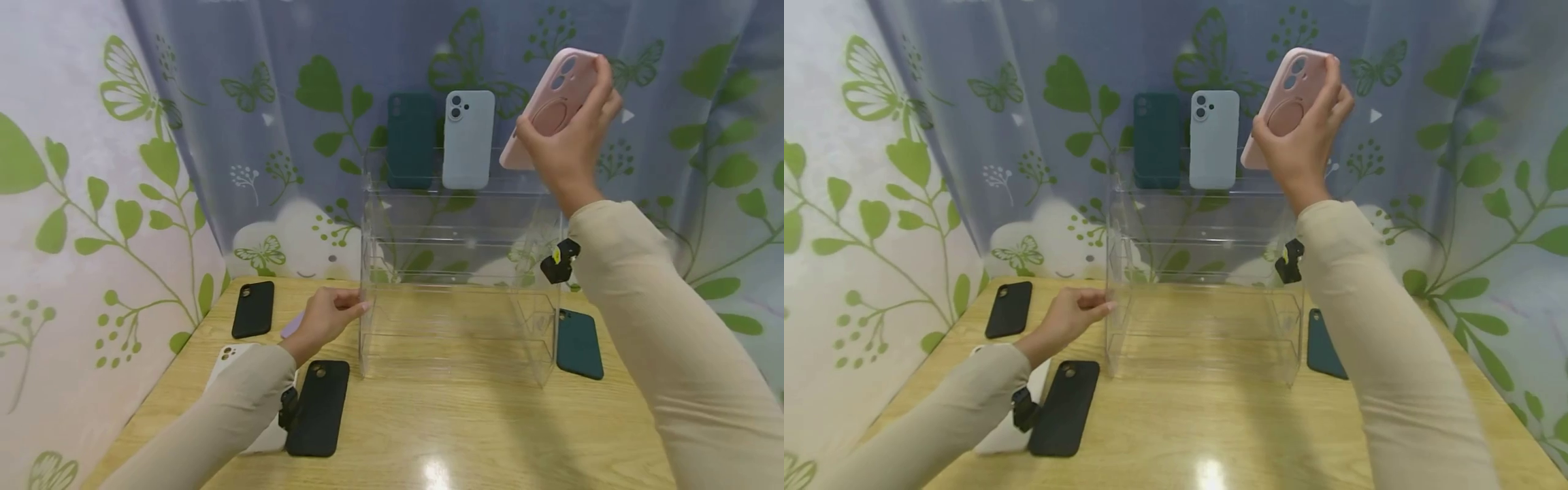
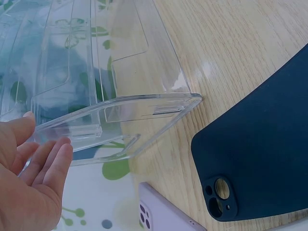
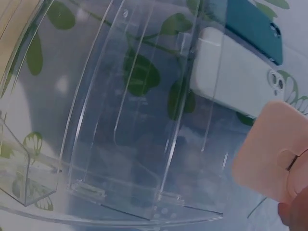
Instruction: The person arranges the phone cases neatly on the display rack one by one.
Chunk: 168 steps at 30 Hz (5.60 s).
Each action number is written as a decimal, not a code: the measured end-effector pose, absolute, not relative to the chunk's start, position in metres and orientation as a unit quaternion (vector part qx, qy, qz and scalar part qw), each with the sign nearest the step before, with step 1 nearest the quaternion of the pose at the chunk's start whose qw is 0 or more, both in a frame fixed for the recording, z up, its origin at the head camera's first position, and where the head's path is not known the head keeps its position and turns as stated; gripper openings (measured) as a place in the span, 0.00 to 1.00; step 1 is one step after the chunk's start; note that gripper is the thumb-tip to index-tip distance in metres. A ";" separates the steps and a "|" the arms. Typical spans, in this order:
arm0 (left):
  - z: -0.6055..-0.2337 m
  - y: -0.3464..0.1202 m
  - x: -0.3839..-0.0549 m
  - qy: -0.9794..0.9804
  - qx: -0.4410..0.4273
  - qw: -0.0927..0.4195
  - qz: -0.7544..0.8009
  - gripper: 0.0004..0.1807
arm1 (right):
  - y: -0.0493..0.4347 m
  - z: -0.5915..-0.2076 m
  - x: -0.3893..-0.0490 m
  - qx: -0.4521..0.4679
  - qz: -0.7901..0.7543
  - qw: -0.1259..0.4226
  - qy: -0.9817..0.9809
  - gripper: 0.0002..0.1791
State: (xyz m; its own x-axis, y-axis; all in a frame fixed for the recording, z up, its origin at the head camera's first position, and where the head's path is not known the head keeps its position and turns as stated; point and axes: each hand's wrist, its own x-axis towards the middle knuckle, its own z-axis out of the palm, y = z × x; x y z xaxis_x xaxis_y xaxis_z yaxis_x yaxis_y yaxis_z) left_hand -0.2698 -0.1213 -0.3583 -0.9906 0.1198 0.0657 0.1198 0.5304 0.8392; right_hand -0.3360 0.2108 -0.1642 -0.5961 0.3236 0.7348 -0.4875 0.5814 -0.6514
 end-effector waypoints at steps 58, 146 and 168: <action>-0.356 -0.119 -0.273 -0.877 -0.069 0.002 -0.475 0.24 | 0.207 -0.186 -0.367 -0.024 0.280 0.308 -0.909 0.47; -0.358 -0.120 -0.269 -0.871 -0.067 -0.006 -0.487 0.24 | 0.352 -0.463 -0.277 -0.075 0.356 0.014 -0.931 0.50; -0.359 -0.120 -0.269 -0.869 -0.062 -0.004 -0.491 0.24 | 0.385 -0.462 -0.270 0.007 0.359 -0.041 -0.932 0.50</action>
State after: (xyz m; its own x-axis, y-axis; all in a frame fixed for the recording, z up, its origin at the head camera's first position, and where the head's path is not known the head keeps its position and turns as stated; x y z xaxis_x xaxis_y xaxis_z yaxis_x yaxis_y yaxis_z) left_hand -0.2692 -0.1203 -0.3588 -0.9924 0.1107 0.0540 0.1034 0.5106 0.8536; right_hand -0.2695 0.3848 -0.4617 -0.9966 -0.0417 -0.0714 0.0169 0.7424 -0.6697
